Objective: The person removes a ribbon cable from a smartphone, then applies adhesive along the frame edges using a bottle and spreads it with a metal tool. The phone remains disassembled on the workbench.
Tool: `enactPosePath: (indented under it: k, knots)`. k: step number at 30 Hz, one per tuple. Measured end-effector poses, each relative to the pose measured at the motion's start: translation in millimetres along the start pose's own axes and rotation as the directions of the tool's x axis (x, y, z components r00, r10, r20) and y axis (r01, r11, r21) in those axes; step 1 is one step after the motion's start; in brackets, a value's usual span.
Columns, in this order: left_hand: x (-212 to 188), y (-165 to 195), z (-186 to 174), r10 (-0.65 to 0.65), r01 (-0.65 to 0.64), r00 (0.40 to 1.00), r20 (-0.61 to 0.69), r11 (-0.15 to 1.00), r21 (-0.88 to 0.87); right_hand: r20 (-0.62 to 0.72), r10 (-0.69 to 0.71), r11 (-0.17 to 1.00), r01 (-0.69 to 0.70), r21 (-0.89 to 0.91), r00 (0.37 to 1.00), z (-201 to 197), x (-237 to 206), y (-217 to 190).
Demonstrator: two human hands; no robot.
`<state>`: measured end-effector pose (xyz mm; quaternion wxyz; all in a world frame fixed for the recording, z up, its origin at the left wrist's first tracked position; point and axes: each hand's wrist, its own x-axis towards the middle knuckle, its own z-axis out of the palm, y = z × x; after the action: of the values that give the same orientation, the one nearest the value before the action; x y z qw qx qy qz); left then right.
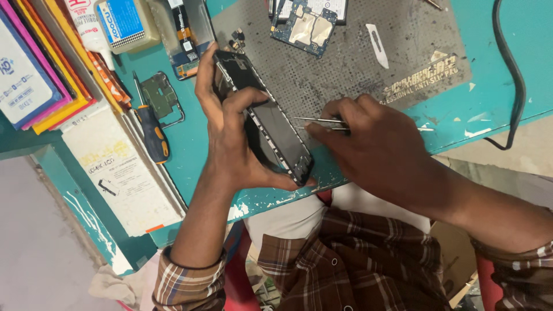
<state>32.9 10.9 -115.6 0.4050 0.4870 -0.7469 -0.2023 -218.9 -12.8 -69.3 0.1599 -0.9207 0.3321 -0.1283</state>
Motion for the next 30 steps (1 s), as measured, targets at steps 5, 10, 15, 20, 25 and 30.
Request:
enactPosePath:
  k: [5, 10, 15, 20, 25, 30]
  knots:
    - [0.2, 2.2, -1.4, -0.016, 0.015, 1.000, 0.010, 1.000, 0.014, -0.046, -0.017, 1.000, 0.018, 0.024, 0.999, 1.5, -0.6, 0.7]
    - [0.6, 6.6, -3.3, -0.024, 0.024, 1.000, 0.014, 0.999, 0.025, -0.056, -0.013, 1.000, 0.014, 0.027, 0.998, 1.5, -1.6, 0.0]
    - [1.3, 8.1, -3.0, -0.029, 0.029, 0.999, 0.018, 0.999, 0.015, -0.064, -0.021, 1.000, 0.019, -0.018, 0.998, 3.2, -1.0, -1.2]
    - [0.6, 7.4, -2.7, -0.022, 0.022, 1.000, 0.011, 1.000, 0.021, -0.075, -0.017, 1.000, 0.015, -0.023, 0.997, 3.7, -0.9, -2.2]
    - [-0.4, 7.0, -1.5, -0.022, 0.022, 1.000, 0.001, 1.000, -0.010, -0.062, -0.012, 1.000, 0.011, -0.017, 0.998, 2.6, -0.9, -1.8]
    - [-0.6, 6.5, 0.5, -0.016, 0.015, 1.000, -0.017, 0.998, -0.060, -0.056, -0.004, 1.000, 0.004, -0.006, 0.998, 3.4, 0.5, -3.4]
